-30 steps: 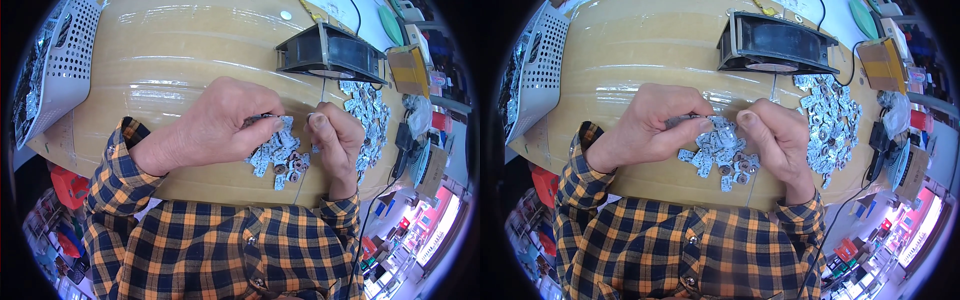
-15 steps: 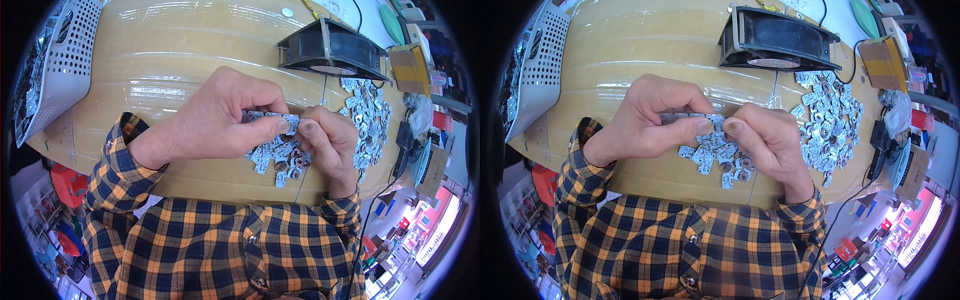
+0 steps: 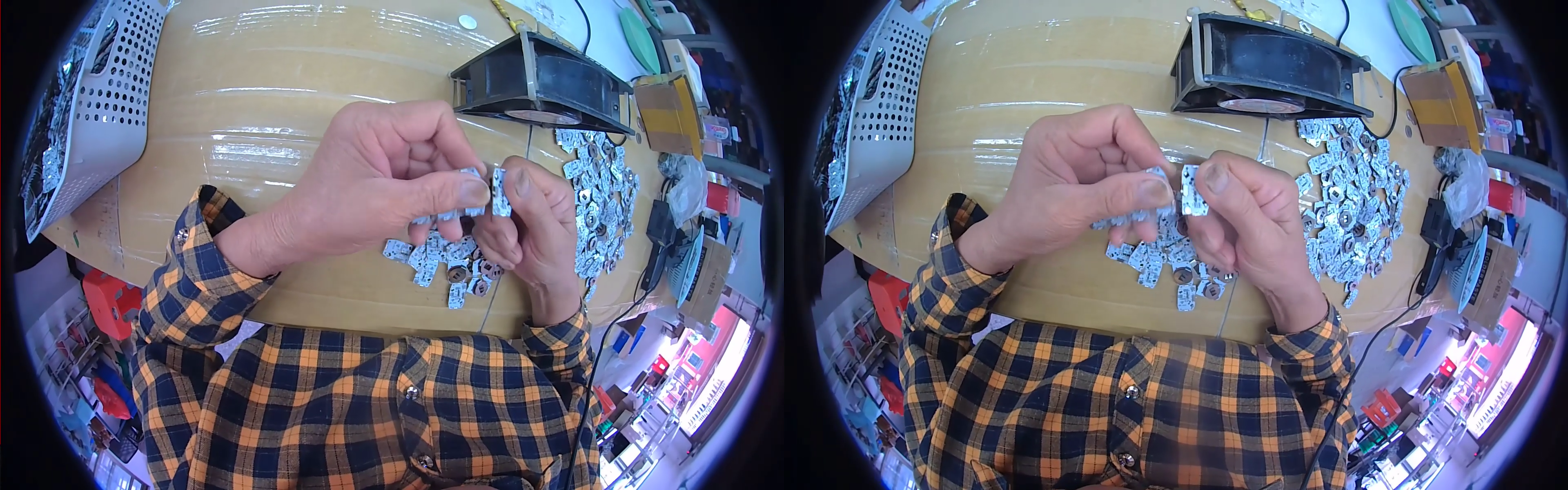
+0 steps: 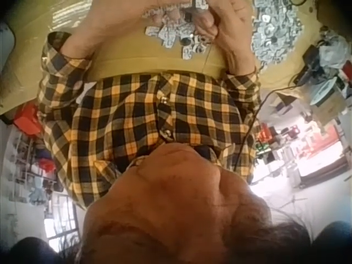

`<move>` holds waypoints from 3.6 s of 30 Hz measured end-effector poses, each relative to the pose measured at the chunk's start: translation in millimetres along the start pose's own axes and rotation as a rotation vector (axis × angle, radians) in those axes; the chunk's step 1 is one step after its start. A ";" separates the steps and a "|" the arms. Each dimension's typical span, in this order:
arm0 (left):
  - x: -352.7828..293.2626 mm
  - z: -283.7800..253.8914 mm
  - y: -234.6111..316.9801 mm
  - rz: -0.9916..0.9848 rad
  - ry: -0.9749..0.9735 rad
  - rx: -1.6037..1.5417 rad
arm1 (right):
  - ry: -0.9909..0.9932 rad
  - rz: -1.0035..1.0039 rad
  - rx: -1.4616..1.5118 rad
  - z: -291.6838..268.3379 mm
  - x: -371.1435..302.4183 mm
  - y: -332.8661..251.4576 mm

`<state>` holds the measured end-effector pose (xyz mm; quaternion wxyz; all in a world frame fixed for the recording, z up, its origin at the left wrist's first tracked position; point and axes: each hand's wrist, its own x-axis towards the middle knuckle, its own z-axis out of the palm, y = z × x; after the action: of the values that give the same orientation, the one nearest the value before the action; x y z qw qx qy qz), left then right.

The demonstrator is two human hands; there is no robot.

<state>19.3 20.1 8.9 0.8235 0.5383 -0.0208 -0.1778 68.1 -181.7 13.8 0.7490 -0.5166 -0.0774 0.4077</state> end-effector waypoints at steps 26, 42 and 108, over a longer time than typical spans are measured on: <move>-5.5 1.8 -9.2 0.584 0.329 0.744 | 0.239 -0.212 -0.513 3.2 0.5 4.4; -1.7 -3.5 -7.9 0.586 0.125 0.830 | 0.237 -0.163 -0.508 1.5 1.3 2.8; 3.0 4.0 -15.9 0.725 0.324 0.787 | 0.201 -0.135 -0.392 2.2 4.3 6.9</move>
<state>17.0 10.0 -4.2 0.5614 0.7840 -0.1426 0.2232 66.1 -176.3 7.8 0.6637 -0.6839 -0.1147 0.2805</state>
